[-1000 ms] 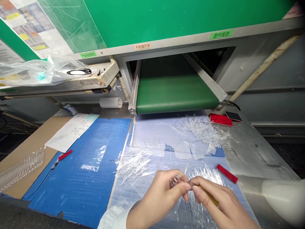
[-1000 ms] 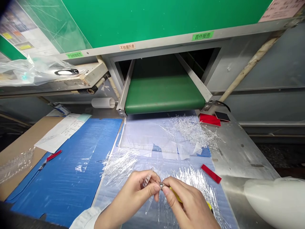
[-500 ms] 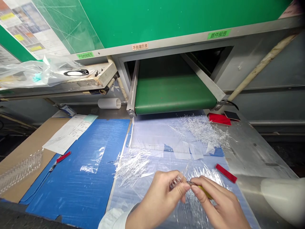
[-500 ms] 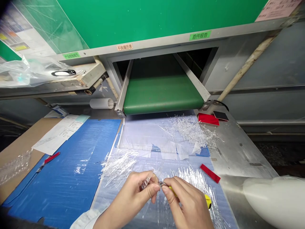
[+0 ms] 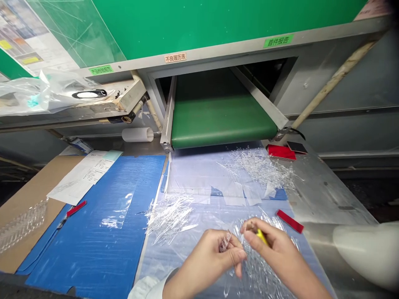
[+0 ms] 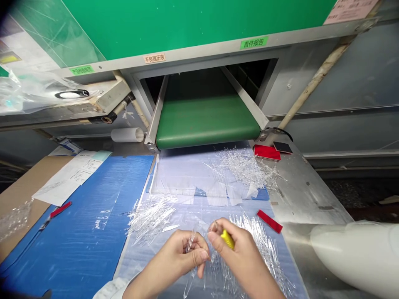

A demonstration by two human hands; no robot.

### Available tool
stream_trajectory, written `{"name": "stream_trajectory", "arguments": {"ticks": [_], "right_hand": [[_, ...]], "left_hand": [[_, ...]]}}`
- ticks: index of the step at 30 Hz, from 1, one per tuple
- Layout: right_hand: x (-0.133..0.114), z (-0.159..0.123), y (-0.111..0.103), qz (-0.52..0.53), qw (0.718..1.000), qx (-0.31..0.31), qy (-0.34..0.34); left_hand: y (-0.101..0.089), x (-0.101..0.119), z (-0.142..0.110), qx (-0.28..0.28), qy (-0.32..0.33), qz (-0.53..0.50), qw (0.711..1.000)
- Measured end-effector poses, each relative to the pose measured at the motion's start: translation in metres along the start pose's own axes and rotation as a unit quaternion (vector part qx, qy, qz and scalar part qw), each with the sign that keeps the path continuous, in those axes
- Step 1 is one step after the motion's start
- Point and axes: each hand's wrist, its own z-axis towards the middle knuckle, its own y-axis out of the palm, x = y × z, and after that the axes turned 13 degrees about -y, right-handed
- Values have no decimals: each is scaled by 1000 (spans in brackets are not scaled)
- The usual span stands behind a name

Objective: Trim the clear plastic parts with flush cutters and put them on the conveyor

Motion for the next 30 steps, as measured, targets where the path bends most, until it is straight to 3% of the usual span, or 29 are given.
{"name": "stream_trajectory", "arguments": {"ticks": [4,7,10,13,16,20,23,26,28,30], "right_hand": [[3,9,-4,-26,1000,-6,0],[27,9,-22,-181,982,-50,32],[54,-1,-34,-294,949,-90,68],[57,-10,-33,-305,944,-86,93],[34,-8,-21,-225,968,-74,87],[1,6,-3,-6,997,-67,34],[-4,15,-3,110,991,-73,3],[-1,19,-10,168,982,-88,-13],[1,20,-13,165,982,-88,-8],[1,18,-15,148,986,-80,1]], "left_hand": [[-7,-5,5,37,29,-13,999],[-13,-11,9,77,23,-55,995],[-15,-16,12,41,3,-164,986],[-10,-15,15,2,0,-200,980],[0,-10,16,0,26,-118,993],[8,-3,13,-41,46,-19,998],[7,-3,13,-94,27,-77,992],[3,-5,13,-180,-23,-191,965],[0,-6,13,-178,-29,-202,963],[-2,-5,12,-132,-8,-168,977]]}}
